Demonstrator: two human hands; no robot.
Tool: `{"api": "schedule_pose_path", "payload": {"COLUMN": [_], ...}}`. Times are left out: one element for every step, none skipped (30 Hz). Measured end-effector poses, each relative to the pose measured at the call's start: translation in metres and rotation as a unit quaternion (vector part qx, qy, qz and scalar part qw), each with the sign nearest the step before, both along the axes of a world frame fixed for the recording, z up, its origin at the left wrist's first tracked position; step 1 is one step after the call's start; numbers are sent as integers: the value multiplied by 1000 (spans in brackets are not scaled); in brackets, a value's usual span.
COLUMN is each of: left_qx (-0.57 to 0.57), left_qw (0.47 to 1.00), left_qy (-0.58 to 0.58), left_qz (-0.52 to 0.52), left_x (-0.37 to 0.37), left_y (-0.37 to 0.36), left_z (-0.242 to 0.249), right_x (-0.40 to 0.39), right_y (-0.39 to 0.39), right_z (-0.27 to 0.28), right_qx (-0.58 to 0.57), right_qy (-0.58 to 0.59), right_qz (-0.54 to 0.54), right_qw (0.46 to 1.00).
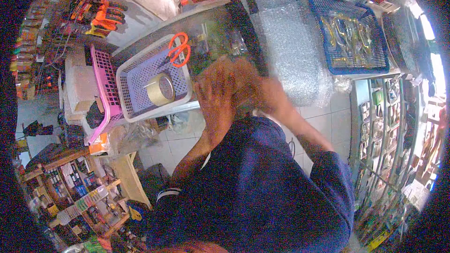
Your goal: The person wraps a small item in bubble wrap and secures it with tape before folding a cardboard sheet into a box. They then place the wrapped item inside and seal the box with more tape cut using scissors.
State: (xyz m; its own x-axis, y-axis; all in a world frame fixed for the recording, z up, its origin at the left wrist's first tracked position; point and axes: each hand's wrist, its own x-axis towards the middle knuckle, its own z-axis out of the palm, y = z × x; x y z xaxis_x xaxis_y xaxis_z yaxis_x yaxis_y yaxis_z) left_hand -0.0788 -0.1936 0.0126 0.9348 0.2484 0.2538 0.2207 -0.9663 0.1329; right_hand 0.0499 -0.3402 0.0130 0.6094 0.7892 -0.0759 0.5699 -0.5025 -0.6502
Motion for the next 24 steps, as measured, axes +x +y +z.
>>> {"api": "schedule_pose_path", "payload": {"left_qx": [-9,-18,-26,-29,-31,-32,-25,-19,-12,-11,-11,-10,-19,-28,-38,-20,-1,18,26,34,42,47,52,58], "left_qw": [1000,1000,999,999,999,999,999,1000,1000,1000,1000,1000,1000,999,999,1000,1000,1000,999,999,999,998,998,997], "left_qy": [-7,-14,-22,-21,-21,-23,-21,-18,-15,-11,-8,-3,-8,-13,-19,-7,4,16,19,20,21,30,41,51], "left_qz": [0,-1,0,4,7,9,8,8,7,9,12,14,12,9,6,3,2,2,3,4,5,4,1,-4], "left_x": [0,-1,0,0,0,2,2,2,2,3,4,5,6,6,6,7,7,5,4,3,4,5,6,6], "left_y": [-1,-1,-1,-2,-3,-3,-3,-2,-1,-1,-2,-2,-2,0,1,1,1,0,0,-1,-2,-2,-1,-1], "left_z": [0,1,3,5,7,8,8,9,9,11,14,16,14,11,11,12,15,18,16,13,12,15,18,21], "right_x": [-7,-11,-15,-18,-23,-27,-29,-31,-32,-32,-33,-33,-34,-34,-35,-36,-37,-39,-39,-38,-38,-38,-37,-39], "right_y": [-4,-5,-2,1,6,11,13,16,21,21,21,20,18,17,19,20,22,24,23,22,20,19,17,20], "right_z": [-2,-3,-3,-3,0,3,1,-2,-11,-17,-22,-16,-9,-1,8,11,14,15,11,8,-5,-17,-28,-29], "right_qx": [-71,-45,-18,9,60,111,159,207,252,271,291,286,286,286,293,303,314,328,324,320,295,278,261,253], "right_qy": [-37,-16,2,21,63,103,125,146,148,166,184,219,244,269,285,300,316,334,326,318,284,255,226,204], "right_qz": [18,-3,-23,-42,-67,-93,-110,-125,-131,-137,-143,-149,-155,-161,-168,-171,-174,-172,-166,-160,-150,-153,-156,-173], "right_qw": [997,999,1000,999,994,984,973,959,947,938,928,921,914,905,897,888,878,867,872,878,900,913,925,930]}}
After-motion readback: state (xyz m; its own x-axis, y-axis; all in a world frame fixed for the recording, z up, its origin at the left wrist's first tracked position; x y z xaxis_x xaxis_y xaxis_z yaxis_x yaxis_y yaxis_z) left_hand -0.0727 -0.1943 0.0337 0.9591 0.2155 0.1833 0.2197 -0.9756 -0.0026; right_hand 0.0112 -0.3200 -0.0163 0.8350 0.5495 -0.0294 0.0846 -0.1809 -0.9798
